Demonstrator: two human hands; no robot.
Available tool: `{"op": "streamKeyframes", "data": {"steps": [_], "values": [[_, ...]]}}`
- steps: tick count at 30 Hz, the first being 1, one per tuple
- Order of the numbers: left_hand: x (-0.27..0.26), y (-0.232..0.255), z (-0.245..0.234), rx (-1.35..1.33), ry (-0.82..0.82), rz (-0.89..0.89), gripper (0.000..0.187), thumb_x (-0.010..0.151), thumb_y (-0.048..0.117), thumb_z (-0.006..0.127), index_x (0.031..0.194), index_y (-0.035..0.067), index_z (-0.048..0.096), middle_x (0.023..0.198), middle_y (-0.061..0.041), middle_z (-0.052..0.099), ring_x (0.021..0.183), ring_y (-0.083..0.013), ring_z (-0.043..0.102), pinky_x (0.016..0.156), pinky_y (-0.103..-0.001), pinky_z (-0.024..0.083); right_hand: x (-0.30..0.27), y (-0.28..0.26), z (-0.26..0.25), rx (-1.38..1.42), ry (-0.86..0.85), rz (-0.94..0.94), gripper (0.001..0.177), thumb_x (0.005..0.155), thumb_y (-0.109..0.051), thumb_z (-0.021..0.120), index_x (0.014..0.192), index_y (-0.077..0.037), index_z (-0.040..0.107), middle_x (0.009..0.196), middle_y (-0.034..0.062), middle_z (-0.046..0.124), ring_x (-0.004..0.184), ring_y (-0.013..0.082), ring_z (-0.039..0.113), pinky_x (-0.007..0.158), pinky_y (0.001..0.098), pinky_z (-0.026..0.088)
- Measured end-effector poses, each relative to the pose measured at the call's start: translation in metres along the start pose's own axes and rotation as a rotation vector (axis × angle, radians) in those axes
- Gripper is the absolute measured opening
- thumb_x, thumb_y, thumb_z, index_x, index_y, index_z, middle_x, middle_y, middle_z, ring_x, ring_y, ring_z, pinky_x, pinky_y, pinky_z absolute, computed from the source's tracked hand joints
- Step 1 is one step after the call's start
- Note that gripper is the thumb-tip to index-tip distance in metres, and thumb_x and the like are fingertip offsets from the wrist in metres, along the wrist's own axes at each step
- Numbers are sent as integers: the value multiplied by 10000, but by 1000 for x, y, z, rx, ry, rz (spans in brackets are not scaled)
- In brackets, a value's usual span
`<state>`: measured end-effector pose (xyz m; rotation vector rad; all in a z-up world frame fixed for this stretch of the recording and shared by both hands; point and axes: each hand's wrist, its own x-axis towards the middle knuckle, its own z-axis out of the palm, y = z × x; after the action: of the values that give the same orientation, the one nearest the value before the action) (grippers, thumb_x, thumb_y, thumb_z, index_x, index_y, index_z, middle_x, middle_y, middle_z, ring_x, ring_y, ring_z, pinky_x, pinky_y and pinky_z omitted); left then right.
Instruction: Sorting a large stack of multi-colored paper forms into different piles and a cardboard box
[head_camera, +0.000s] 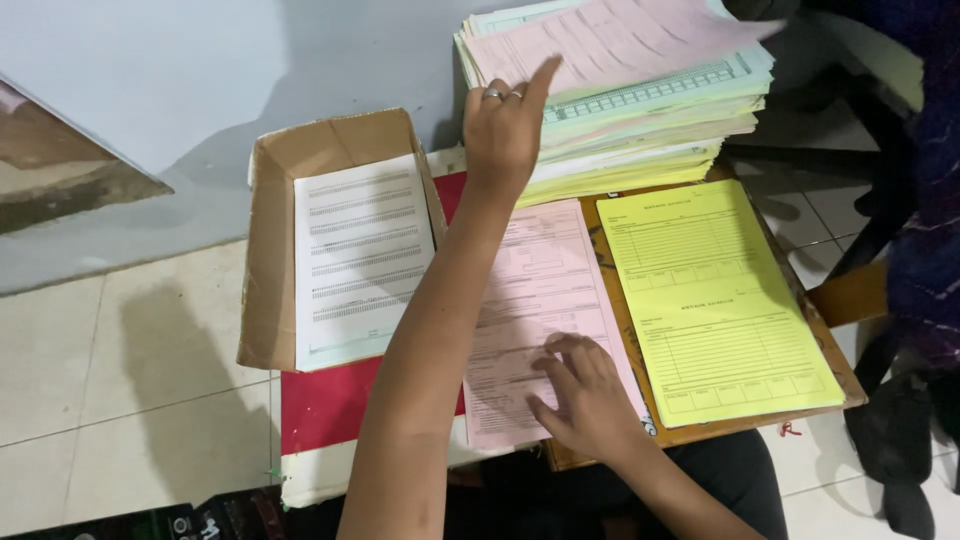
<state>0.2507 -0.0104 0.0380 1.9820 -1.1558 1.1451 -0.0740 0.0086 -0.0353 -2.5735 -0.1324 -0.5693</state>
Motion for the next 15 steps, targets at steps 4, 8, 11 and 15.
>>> {"op": "streamKeyframes", "data": {"steps": [4, 8, 11, 15], "values": [[-6, -17, 13, 19, 20, -45, 222, 854, 150, 828, 1042, 237, 747, 652, 24, 712, 655, -185, 585, 614, -352, 460, -5, 4, 5, 15, -2, 4, 410, 885, -364, 717, 1171, -86, 624, 1257, 139, 552, 1248, 360, 511, 1001, 509, 444], [-3, -21, 2, -32, 57, -36, 204, 831, 139, 830, 758, 122, 641, 629, -12, 618, 607, -159, 547, 387, -279, 440, -6, 5, 5, 34, 21, -4, 404, 882, -359, 724, 1151, -78, 617, 1227, 142, 564, 1226, 368, 523, 978, 514, 455], [-17, -33, 8, 127, -113, -65, 491, 642, 318, 981, 695, 178, 514, 688, -16, 574, 702, -272, 575, 531, -416, 435, -6, 6, 5, 48, 51, -16, 377, 874, -339, 728, 1132, -87, 619, 1216, 132, 559, 1208, 366, 532, 978, 505, 456], [-17, -30, 10, 192, -121, -126, 704, 641, 696, 939, 622, 157, 488, 536, 45, 539, 583, -166, 531, 450, -362, 409, -6, 5, 4, 38, 37, -6, 395, 877, -347, 727, 1157, -95, 609, 1225, 135, 562, 1189, 364, 540, 981, 496, 447]]}}
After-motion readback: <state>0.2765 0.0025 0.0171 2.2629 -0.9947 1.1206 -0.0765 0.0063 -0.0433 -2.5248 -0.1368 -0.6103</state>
